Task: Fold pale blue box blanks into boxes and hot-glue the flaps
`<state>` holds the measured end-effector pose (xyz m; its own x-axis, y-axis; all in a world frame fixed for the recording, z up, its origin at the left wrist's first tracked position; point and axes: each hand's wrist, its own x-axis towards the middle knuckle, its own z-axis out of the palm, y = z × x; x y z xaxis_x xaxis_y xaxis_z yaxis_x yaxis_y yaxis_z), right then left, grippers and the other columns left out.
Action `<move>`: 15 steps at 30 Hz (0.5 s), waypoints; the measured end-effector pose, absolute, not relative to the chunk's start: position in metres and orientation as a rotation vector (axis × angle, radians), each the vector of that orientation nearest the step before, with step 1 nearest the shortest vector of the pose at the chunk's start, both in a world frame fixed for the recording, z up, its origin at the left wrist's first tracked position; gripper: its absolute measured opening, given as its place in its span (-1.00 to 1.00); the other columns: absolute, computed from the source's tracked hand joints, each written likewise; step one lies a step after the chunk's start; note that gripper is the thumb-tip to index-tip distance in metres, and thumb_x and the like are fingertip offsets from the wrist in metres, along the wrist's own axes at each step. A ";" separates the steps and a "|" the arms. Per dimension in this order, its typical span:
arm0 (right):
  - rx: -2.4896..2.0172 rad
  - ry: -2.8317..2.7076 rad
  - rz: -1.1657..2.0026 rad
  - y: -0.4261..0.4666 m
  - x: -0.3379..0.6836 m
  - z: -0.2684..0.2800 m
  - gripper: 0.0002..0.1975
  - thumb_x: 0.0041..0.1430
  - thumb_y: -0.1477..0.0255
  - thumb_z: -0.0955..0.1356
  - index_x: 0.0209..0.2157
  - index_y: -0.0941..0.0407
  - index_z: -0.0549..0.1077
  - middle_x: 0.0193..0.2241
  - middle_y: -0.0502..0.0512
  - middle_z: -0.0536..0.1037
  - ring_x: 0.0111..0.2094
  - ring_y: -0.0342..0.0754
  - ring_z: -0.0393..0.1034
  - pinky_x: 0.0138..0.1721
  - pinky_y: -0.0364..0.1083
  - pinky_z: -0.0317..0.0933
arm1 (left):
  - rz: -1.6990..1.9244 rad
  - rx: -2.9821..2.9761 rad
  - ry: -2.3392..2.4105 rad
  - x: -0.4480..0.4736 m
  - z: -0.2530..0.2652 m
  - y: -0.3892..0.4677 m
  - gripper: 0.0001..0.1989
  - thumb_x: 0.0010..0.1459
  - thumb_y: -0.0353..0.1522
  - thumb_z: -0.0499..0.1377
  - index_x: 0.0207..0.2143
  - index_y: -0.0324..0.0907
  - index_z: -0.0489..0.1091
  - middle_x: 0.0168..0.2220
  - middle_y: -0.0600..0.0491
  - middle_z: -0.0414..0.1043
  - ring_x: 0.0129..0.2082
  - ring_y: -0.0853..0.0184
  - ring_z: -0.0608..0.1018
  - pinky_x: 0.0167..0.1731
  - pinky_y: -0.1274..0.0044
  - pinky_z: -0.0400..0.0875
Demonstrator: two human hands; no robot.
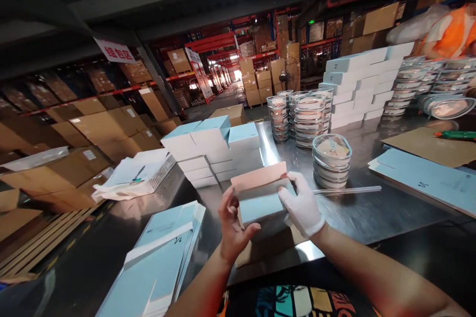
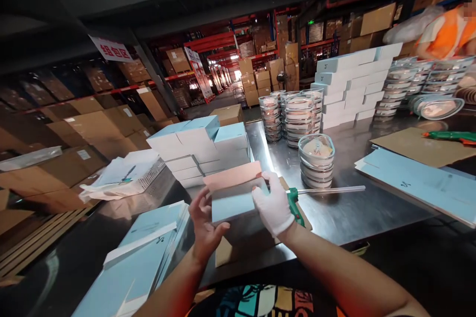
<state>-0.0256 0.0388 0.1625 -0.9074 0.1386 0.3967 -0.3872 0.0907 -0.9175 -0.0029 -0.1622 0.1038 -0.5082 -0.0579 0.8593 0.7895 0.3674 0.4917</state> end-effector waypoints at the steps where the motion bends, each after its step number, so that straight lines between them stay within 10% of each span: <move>1: 0.249 -1.954 1.829 0.037 -0.027 0.161 -0.60 0.04 0.27 0.36 -0.08 0.11 0.48 -0.16 0.16 0.62 -0.10 0.13 0.51 0.01 0.09 0.40 | -1.235 -0.648 -1.807 -0.002 0.101 -0.163 -0.31 0.19 0.09 0.35 0.21 -0.08 0.39 0.14 -0.19 0.46 0.15 0.01 0.56 0.10 0.24 0.52; 8: 0.300 -2.477 1.256 0.102 -0.052 0.136 -0.56 0.33 0.17 0.28 0.05 0.17 0.51 0.02 0.37 0.59 0.02 0.21 0.53 0.07 0.12 0.37 | -1.304 -0.390 -1.886 0.001 0.111 -0.194 -0.44 0.04 0.03 0.47 -0.01 -0.08 0.61 -0.04 -0.09 0.59 0.10 0.00 0.57 0.12 0.27 0.46; 15: 0.144 -3.010 0.971 0.148 -0.070 0.082 -0.65 -0.02 0.43 0.48 -0.13 0.08 0.66 -0.19 0.24 0.71 -0.16 0.21 0.62 -0.17 -0.02 0.41 | -1.549 -0.204 -1.803 -0.003 0.135 -0.205 -0.35 0.00 0.16 0.40 -0.07 -0.14 0.62 -0.05 -0.10 0.61 -0.01 0.02 0.61 -0.01 0.34 0.49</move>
<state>-0.0698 0.1478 0.0822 -0.9956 -0.0937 0.0049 -0.0789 0.8076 -0.5844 -0.0033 -0.2052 0.1350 -0.7151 -0.3336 0.6142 0.5571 0.2586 0.7891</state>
